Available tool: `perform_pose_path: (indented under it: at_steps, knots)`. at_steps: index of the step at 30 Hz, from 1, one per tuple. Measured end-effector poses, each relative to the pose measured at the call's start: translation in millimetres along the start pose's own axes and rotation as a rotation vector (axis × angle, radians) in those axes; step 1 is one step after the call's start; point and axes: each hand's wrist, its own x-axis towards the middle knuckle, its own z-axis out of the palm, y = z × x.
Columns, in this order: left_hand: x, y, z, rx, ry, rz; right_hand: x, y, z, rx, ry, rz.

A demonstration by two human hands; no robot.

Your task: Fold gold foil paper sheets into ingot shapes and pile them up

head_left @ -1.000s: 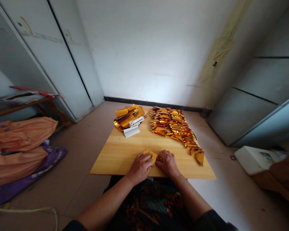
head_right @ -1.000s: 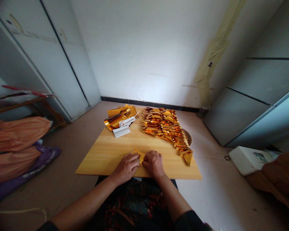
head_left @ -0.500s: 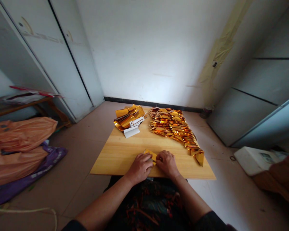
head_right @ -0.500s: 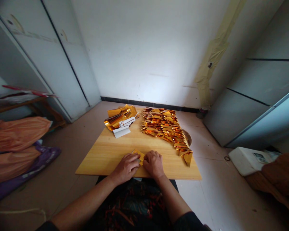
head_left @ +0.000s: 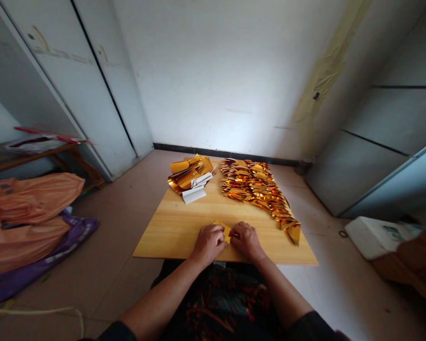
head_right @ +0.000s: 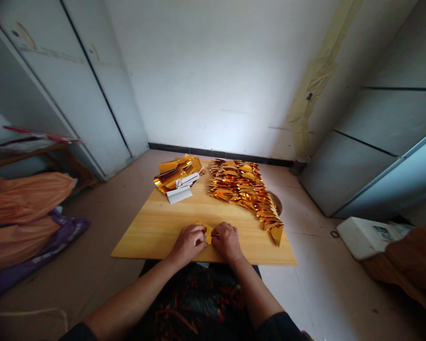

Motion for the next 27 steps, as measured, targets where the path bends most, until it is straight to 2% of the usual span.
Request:
perform_pose_path:
  at_steps: [9,16,22,27]
  knots:
    - [2,-1,-4.2,-0.027,-0.066,-0.045,-3,-8,1,-0.022,0.027,0.005]
    - [4,-3,-3.6,-0.038,-0.089,-0.052,0,-6,-1,0.010,-0.013,0.055]
    - [4,-2,-6.3,0.015,-0.111,0.001,2,2,2,0.007,-0.027,0.022]
    - [3,-6,-13.6,0.133,-0.136,0.149,-5,-1,-6,0.001,-0.066,-0.058]
